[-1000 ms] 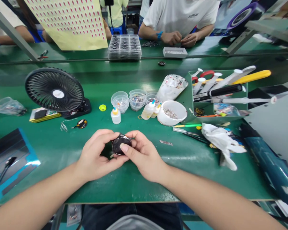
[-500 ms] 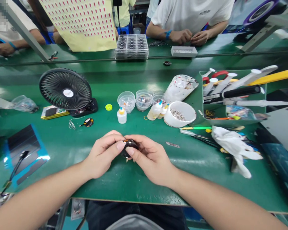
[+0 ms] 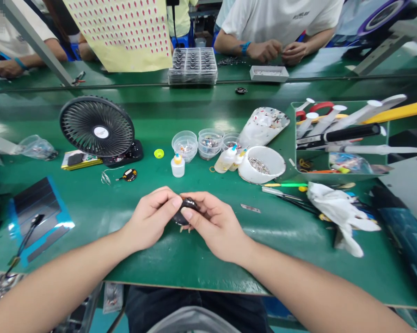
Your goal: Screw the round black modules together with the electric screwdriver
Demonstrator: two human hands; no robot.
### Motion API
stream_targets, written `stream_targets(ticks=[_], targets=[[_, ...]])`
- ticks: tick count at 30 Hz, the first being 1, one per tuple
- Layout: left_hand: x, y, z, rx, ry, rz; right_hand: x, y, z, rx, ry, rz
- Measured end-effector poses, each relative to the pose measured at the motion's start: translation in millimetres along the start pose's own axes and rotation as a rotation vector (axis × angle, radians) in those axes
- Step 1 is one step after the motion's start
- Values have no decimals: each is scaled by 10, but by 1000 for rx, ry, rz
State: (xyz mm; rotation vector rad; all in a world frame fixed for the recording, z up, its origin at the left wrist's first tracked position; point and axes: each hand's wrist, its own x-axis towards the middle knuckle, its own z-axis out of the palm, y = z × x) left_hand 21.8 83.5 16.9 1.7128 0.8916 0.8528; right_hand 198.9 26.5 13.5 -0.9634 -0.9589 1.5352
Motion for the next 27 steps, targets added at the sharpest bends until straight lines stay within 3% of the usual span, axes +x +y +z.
stream_targets(ticks=[3, 7, 12, 15, 20, 23, 27], targets=[[112, -54, -121, 106, 54, 77, 54, -120, -114, -42, 43, -20], [276, -99, -319, 491, 156, 113, 126, -268, -326, -185, 140, -68], [354, -217, -456, 900, -81, 118, 191, -243, -479, -269, 182, -64], [360, -316, -440, 1055, -134, 117, 178, -159, -495, -567, 113, -165], [353, -366, -384, 1109, -78, 180, 120, -67, -496, -1260, -132, -523], [336, -340, -372, 1043, -48, 215, 89, -63, -468, -1416, -207, -579], [336, -329, -349, 999, 4, 216, 53, -101, -398, -1442, -270, -554]])
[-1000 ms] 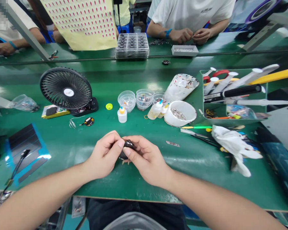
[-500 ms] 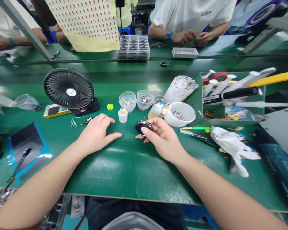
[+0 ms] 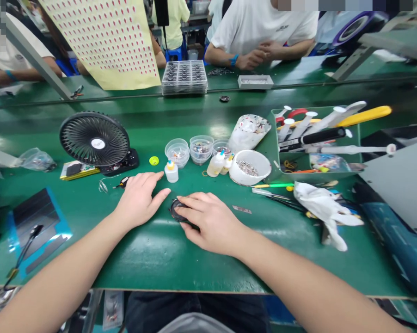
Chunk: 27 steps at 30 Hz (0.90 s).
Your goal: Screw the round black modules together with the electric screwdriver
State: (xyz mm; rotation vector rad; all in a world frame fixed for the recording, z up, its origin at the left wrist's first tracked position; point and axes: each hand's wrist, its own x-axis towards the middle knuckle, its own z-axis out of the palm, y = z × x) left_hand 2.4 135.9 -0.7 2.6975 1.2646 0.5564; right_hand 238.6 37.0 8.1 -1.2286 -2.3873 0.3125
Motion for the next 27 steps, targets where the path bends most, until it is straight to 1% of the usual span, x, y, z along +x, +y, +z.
stream_targets(ticks=[4, 7, 10, 13, 16, 19, 22, 24, 27], targets=[[99, 94, 66, 64, -20, -15, 15, -53, -10, -4, -38, -13], [225, 231, 130, 86, -32, 34, 21, -62, 3, -13, -67, -9], [305, 317, 146, 100, -14, 66, 19, -60, 12, -27, -80, 2], [259, 264, 82, 82, 39, 66, 9, -64, 10, -70, -60, 25], [124, 123, 3, -22, 94, 55, 5, -67, 0, -100, -39, 60], [16, 23, -15, -131, 80, 60, 23, -56, -18, -91, -4, 130], [-15, 12, 8, -167, 56, 88, 52, -42, -58, -130, 5, 244], [-16, 25, 14, -165, 55, 97, 65, -39, -111, -170, -35, 286], [-23, 38, -6, -159, 63, 100, 67, -23, -235, -210, -157, 367]])
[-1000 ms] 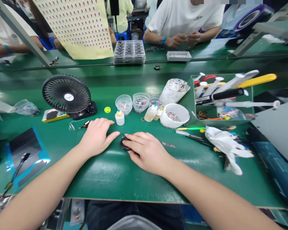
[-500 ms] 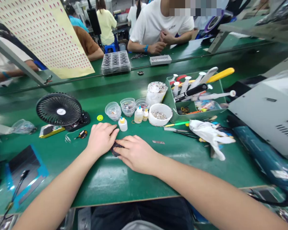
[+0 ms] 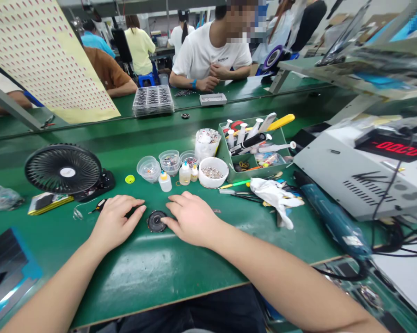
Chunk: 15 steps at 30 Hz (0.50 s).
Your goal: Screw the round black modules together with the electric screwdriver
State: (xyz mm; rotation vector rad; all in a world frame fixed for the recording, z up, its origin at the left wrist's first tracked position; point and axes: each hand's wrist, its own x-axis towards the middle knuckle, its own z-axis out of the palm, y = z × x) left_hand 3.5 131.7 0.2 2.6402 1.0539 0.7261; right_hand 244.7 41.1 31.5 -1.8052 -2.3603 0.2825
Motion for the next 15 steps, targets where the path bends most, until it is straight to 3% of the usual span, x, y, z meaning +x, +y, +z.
stream_targets(ticks=[6, 15], targets=[[-34, 10, -9, -12, -16, 6, 34, 191, -148, -91, -73, 391], [-40, 9, 26, -33, -23, 39, 207, 232, -9, -145, -107, 485]])
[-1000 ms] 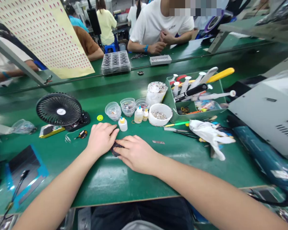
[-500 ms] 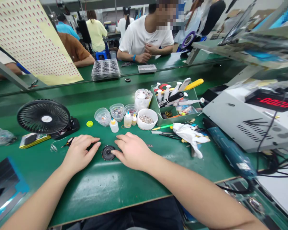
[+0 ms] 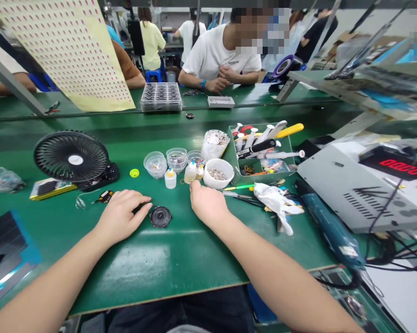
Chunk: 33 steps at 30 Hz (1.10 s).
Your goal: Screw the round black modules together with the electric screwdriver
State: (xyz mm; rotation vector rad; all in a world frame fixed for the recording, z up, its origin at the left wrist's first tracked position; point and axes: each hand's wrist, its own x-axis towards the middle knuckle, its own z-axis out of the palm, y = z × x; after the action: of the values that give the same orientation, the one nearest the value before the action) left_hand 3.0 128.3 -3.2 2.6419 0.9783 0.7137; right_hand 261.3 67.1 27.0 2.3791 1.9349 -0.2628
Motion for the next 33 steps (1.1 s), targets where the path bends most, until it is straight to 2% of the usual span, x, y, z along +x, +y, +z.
stream_targets(ticks=[4, 7, 9, 12, 13, 16, 18, 20, 22, 24, 27, 30, 33], targets=[[1, 2, 17, 1, -4, 1, -78, 22, -34, -20, 57, -21], [1, -3, 49, -7, -14, -1, -250, 101, -146, -39, 177, -39], [5, -13, 70, -16, -28, 2, -297, 172, -296, 40, 421, -80], [10, -34, 86, -33, -38, -1, -107, 229, -660, 261, 910, -208], [9, -40, 87, -37, -39, -2, 9, 232, -800, 266, 960, -227], [8, -45, 79, -48, -51, 3, 273, 273, -1122, 247, 848, -138], [6, -28, 69, -57, -70, 16, 217, 390, -1146, 342, 888, -107], [-1, 4, 62, -63, -89, 29, -53, 614, -990, 354, 908, -77], [-14, 47, 65, -67, -109, 39, -439, 942, -724, 256, 763, -16], [-29, 99, 85, -70, -131, 46, -833, 1316, -451, 102, 660, 118], [-43, 181, 137, -68, -169, 54, -1286, 1786, -173, -210, 597, 380], [-39, 257, 184, -87, -211, 84, -1490, 2030, -69, -295, 360, 638], [-19, 321, 218, -98, -225, 117, -1489, 2127, -57, -205, 200, 706]])
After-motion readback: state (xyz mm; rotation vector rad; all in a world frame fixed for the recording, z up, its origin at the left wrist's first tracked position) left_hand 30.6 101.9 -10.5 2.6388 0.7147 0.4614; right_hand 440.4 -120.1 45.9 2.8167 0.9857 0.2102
